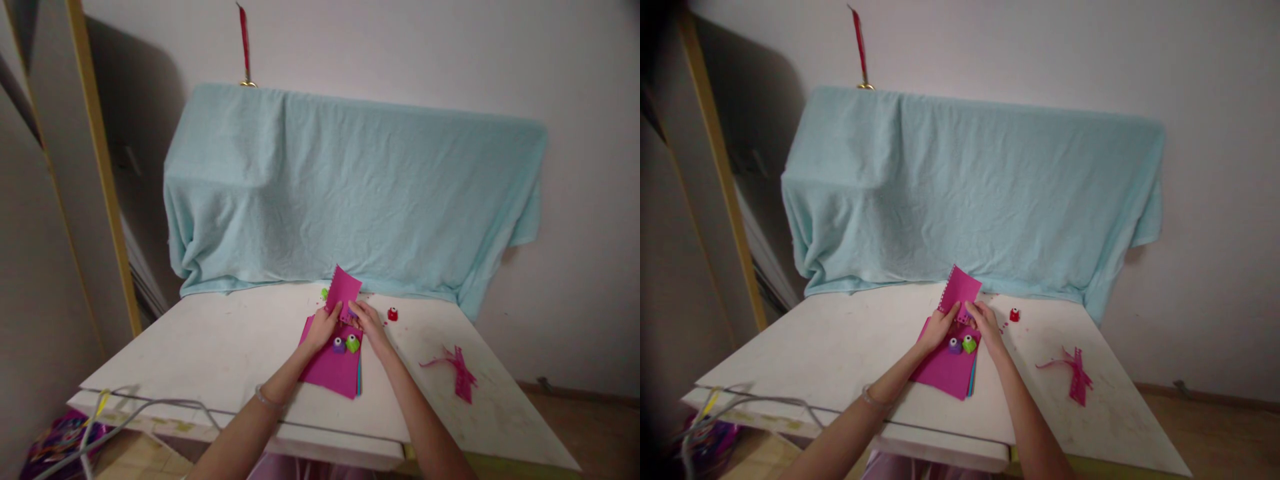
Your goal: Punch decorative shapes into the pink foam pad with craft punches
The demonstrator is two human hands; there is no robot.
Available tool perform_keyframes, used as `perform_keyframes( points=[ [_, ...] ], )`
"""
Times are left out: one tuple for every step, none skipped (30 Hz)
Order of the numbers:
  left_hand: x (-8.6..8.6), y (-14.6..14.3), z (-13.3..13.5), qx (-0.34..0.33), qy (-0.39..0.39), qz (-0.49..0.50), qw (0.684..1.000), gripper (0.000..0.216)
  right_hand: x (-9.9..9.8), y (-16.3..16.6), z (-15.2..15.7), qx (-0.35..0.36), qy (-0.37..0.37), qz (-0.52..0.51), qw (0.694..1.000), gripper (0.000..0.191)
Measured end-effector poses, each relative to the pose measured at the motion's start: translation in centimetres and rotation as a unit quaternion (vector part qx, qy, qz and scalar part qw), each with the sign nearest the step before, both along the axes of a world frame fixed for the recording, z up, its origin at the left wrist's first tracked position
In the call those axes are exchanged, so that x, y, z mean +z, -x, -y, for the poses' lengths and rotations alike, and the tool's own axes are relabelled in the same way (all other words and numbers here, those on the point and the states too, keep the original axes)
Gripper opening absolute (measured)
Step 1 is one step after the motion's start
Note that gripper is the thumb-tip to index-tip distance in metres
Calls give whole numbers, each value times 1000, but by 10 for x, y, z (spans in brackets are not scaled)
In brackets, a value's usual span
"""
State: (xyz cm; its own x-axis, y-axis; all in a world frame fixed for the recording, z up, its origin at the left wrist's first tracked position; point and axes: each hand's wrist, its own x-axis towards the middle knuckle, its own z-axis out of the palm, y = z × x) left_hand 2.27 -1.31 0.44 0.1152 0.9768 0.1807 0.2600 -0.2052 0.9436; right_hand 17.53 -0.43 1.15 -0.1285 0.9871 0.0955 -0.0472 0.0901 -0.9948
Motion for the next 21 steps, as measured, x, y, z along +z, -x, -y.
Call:
perform_keyframes(
  points=[
    [-1,0,0,0,6,2,1000,51,1,-1,0,-4,-1,-3,1000,44],
    [-2,0,-1,0,12,2,1000,51,2,-1,0,-7,-2,-7,1000,43],
    [-3,0,-1,-1,17,1,1000,51,2,-2,0,-8,-3,-11,1000,43],
    [-4,-1,-1,-3,20,1,1000,51,3,-3,0,-8,-3,-13,1000,43],
    [-5,-1,-2,-6,21,1,1000,51,3,-3,1,-9,-2,-14,1000,43],
    [-5,-1,-2,-8,20,2,1000,51,4,-3,1,-8,0,-13,1000,43],
    [-6,-1,-2,-9,19,5,1000,51,4,-3,1,-8,1,-14,1000,44],
    [-6,-1,-2,-8,16,6,1000,50,4,-3,1,-7,2,-16,1000,44],
    [-6,-1,-2,-6,14,7,1000,50,4,-3,2,-8,2,-19,1000,43],
    [-6,-1,-2,-5,11,7,1000,50,4,-3,2,-8,3,-22,1000,43],
    [-6,-1,-2,-4,9,6,1000,50,4,-3,2,-8,3,-24,1000,43],
    [-6,-1,-2,-4,8,7,1000,50,4,-2,2,-7,3,-25,1000,42],
    [-7,0,-2,-6,6,11,1000,50,4,-2,2,-6,2,-26,1000,42],
    [-7,0,-2,-8,5,17,1000,50,4,-3,2,-4,1,-25,1000,41],
    [-7,0,-2,-9,5,24,1000,50,4,-3,2,-3,0,-25,1000,41],
    [-8,-1,-2,-9,7,32,999,50,4,-3,2,-3,-2,-25,1000,40],
    [-9,-1,-3,-9,11,42,999,50,4,-3,2,-4,-3,-28,1000,40],
    [-9,-1,-3,-8,16,53,998,50,3,-4,2,-7,-3,-33,999,41],
    [-10,-2,-3,-7,23,64,998,51,3,-4,2,-11,-3,-40,999,42],
    [-10,-2,-3,-4,28,76,997,50,1,-5,1,-15,-2,-51,999,42],
    [-11,-2,-4,-2,31,89,996,50,0,-6,0,-22,-1,-62,998,44]
  ],
)
